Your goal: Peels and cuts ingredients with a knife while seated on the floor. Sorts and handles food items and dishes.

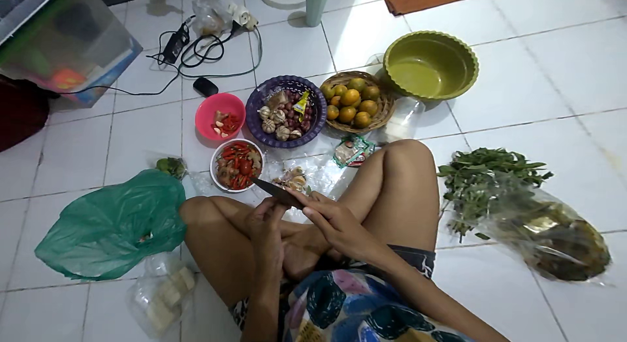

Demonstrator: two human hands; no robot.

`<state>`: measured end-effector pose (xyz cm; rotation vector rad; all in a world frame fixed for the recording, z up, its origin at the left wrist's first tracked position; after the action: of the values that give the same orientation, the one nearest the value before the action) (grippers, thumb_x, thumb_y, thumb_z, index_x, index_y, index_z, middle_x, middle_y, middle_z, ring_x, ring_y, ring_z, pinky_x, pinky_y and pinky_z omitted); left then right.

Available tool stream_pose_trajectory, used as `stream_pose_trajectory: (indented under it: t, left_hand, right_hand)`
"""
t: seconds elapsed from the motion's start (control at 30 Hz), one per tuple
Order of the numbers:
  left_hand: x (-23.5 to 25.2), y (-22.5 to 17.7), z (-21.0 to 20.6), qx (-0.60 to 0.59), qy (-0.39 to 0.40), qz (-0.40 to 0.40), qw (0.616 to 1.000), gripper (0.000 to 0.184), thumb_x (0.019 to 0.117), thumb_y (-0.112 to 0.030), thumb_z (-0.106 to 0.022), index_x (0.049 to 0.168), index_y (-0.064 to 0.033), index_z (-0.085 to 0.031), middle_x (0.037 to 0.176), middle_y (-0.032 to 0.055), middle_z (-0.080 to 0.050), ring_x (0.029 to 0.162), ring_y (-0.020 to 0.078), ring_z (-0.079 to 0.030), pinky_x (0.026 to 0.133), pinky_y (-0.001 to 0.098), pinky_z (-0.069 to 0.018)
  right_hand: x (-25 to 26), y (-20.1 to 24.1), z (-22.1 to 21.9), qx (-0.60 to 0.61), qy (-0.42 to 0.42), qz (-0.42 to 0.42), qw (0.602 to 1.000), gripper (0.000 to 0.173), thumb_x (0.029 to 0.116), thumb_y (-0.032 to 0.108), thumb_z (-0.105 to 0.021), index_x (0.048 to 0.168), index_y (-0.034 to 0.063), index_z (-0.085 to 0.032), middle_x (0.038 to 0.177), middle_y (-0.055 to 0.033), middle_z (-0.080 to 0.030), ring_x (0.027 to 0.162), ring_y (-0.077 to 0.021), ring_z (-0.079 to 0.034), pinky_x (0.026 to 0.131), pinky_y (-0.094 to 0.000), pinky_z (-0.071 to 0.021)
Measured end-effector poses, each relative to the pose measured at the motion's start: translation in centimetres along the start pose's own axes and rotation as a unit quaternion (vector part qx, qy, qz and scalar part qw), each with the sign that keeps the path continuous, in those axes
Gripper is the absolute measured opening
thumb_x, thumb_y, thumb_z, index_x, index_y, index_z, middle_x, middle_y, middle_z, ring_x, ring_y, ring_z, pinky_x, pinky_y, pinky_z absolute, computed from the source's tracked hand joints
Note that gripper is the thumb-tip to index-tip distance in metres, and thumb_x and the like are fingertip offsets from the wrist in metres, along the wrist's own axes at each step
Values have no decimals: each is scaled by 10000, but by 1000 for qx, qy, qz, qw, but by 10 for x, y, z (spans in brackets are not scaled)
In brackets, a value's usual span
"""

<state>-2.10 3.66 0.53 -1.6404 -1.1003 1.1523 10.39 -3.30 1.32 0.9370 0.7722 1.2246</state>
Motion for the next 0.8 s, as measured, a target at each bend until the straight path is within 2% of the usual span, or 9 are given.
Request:
stream_pose_trajectory:
  t: [0.1,0.23,0.33,0.43,0.53,0.6,0.67,0.8]
  left_hand:
    - [0,0,-1,-2,5,22,1000,255,889,104,-497,874,-12,-723,809,-45,-732,776,21,-695,808,207,-583]
    - [-2,0,-4,-19,-1,74,997,234,931,128,-477,947,60,-700,828,-20,-732,741,15,-691,764,184,-583]
    - [-3,1,-3,-36,2,96,995,237,946,129,-471,972,65,-697,842,-20,-735,741,12,-689,766,178,-582]
    - [-3,3,-3,-51,-1,105,993,250,947,131,-456,970,63,-696,831,-19,-730,733,13,-686,757,175,-581]
    - [-1,4,-3,-49,8,97,994,258,945,120,-451,964,49,-698,805,-35,-711,722,12,-669,748,170,-569]
    - [0,5,-2,-33,27,83,996,260,933,109,-465,925,17,-708,825,-45,-712,740,3,-661,746,172,-563]
    - [1,6,-2,-18,55,73,996,259,922,98,-481,918,-1,-720,873,-48,-720,779,-2,-661,761,173,-559]
    - [2,5,-1,-14,59,84,995,232,959,85,-468,1001,20,-686,893,-48,-709,795,1,-664,769,176,-563]
  right_hand:
    - [1,-2,1,-23,-12,6,1000,459,1088,335,-382,1449,152,-599,817,-48,-573,647,-95,-487,595,-256,-436]
    - [6,-10,10,-37,-27,-1,999,470,1089,330,-372,1448,125,-595,810,-56,-573,636,-114,-494,589,-287,-444]
    - [10,-17,19,-20,-14,-25,999,473,1097,321,-353,1482,133,-554,897,-58,-605,671,-85,-500,638,-267,-453]
    - [10,-20,19,46,32,-43,997,506,1102,326,-320,1524,100,-483,922,-17,-604,670,-25,-444,635,-213,-409]
    - [7,-14,12,165,105,-68,978,528,1100,279,-322,1573,48,-356,833,65,-505,589,42,-367,532,-139,-333]
    - [5,-9,8,232,144,-77,959,545,1091,245,-338,1591,34,-292,834,75,-499,568,58,-345,506,-126,-309]
    - [4,-10,5,260,157,-68,950,543,1090,255,-343,1582,26,-311,832,86,-497,566,65,-341,503,-116,-304]
    - [5,-12,5,261,145,-54,953,496,1090,228,-360,1529,4,-412,807,109,-500,559,81,-338,502,-103,-304]
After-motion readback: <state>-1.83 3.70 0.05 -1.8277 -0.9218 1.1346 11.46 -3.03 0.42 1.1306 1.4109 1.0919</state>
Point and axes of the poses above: each hand's wrist, its own x-axis towards the middle knuckle, its own z-axis out of the back of the hand, y = z × x, the point moved 5 cm from there along x, towards the middle knuckle
